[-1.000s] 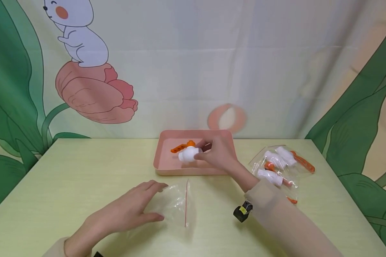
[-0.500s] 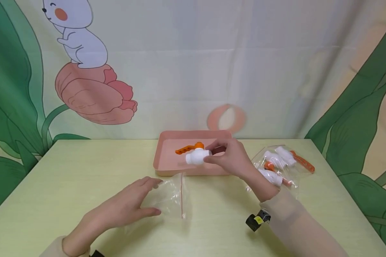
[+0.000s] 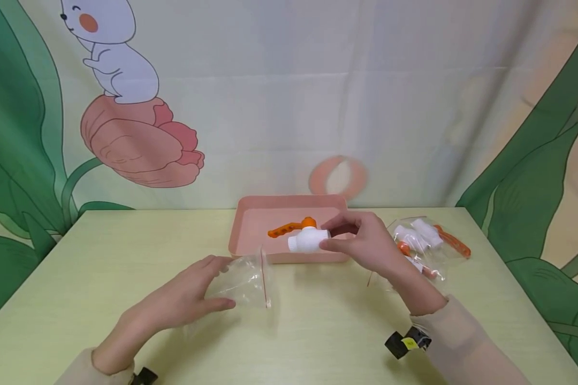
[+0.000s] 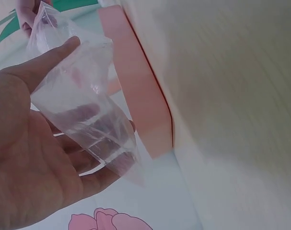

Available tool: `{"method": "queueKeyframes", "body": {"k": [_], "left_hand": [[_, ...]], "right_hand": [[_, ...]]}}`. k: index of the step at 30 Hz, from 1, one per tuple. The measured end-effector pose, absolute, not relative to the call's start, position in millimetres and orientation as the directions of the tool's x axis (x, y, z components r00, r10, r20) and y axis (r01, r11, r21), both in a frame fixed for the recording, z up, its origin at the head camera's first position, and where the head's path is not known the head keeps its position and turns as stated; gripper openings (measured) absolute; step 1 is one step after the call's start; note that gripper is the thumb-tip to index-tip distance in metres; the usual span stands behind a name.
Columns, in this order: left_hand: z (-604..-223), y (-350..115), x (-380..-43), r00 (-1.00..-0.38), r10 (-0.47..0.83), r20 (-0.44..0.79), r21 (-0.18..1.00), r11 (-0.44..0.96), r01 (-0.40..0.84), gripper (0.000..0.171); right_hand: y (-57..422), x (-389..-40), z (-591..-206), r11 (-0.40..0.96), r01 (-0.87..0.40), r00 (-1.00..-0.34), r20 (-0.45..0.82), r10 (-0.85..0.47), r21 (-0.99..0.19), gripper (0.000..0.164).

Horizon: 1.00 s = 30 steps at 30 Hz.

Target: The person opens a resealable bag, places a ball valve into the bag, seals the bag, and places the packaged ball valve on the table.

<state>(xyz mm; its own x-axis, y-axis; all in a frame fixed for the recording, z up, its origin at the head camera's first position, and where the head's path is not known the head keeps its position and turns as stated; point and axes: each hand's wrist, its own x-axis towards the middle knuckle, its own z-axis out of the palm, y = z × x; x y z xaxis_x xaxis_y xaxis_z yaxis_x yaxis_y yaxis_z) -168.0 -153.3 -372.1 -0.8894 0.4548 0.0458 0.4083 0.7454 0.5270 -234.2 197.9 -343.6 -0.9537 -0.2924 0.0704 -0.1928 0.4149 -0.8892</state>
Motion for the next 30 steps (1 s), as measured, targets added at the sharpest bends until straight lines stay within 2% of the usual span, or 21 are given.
{"method": "queueKeyframes", "body": {"k": [15, 30], "left_hand": [[-372, -161, -177, -0.909, 0.415, 0.027, 0.509, 0.777, 0.369, 0.072], [-362, -144, -170, -0.887, 0.460, 0.051, 0.516, 0.748, 0.417, 0.071]], "right_hand": [[206, -214, -330, 0.356, -0.181, -0.926, 0.038, -0.375, -0.917, 0.034], [193, -206, -337, 0.235, -0.244, -0.865, 0.101, -0.491, -0.941, 0.027]]}}
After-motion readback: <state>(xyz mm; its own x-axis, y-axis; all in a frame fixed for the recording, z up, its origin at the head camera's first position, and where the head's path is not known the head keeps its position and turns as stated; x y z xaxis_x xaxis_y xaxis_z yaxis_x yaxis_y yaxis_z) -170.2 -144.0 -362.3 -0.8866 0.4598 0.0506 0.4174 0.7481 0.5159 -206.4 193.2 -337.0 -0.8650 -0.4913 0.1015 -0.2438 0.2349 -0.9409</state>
